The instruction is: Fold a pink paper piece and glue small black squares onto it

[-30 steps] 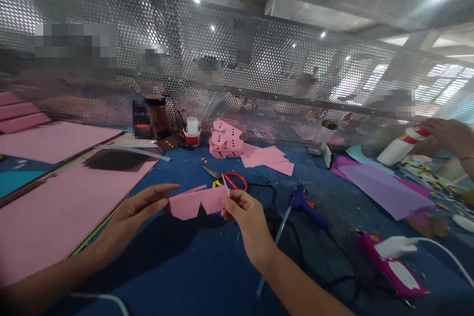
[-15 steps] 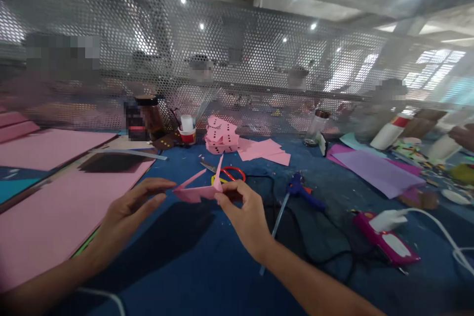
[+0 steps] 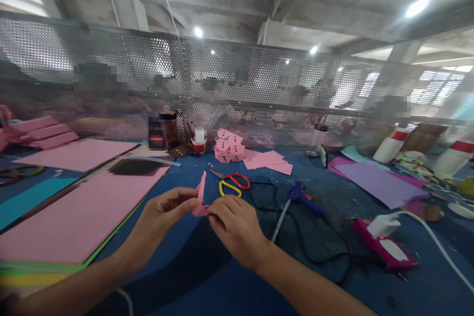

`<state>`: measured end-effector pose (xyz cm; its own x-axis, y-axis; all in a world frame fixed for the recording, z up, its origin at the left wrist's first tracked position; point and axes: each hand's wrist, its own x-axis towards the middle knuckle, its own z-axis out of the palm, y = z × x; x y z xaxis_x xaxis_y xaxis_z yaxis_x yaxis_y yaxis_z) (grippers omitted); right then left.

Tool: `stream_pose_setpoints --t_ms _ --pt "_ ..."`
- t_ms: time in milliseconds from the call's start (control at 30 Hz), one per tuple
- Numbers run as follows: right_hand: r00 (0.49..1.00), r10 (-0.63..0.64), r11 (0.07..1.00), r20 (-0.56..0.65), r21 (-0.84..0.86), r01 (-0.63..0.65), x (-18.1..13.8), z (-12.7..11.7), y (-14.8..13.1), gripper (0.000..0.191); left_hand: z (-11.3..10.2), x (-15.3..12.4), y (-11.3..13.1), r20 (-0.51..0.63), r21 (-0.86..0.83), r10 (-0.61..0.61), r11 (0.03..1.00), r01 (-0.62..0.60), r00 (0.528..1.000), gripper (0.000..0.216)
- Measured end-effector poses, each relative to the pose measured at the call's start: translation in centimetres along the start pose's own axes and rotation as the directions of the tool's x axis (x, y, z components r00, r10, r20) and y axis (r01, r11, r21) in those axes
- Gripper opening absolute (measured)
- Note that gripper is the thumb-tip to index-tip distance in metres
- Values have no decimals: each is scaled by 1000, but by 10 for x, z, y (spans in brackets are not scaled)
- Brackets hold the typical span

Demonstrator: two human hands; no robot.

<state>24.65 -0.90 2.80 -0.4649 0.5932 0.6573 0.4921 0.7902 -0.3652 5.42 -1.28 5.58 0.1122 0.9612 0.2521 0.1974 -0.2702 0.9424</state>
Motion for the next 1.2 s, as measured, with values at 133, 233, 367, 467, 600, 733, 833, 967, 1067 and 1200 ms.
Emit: stream_pose_setpoints --t_ms 133,233,367,467,600,733,833,967,1067,1200 --pt "999 -29 999 45 -13 30 -1 0 -1 19 3 -3 2 -8 -11 4 1000 -4 1000 16" --pt "999 39 994 24 104 -41 0 -1 -3 14 3 -5 3 -27 6 8 1000 -8 1000 15" --pt "951 306 888 -31 370 -274 6 -7 -7 19 5 -8 4 -26 58 41 998 -39 999 16" --pt "901 435 761 -3 535 -366 12 -13 -11 23 9 -12 5 -4 114 85 990 -84 996 13" --pt "897 442 687 24 634 -356 14 -18 -16 14 12 -17 4 33 226 141 963 -145 989 11" --pt "893 450 708 -13 615 -348 12 -17 -20 10 13 -17 0 9 353 227 910 -216 974 10" --pt "890 456 700 -8 621 -353 10 -14 -22 8 14 -18 0 17 356 252 903 -242 968 10" --pt "899 438 701 17 620 -353 9 -12 -23 8 14 -18 1 43 349 268 898 -266 962 10" --pt "903 429 721 6 601 -346 9 -13 -24 7 14 -18 -1 47 388 302 873 -296 952 9" --pt "906 422 742 23 565 -360 8 -13 -24 10 12 -18 -3 58 429 347 838 -337 936 9"
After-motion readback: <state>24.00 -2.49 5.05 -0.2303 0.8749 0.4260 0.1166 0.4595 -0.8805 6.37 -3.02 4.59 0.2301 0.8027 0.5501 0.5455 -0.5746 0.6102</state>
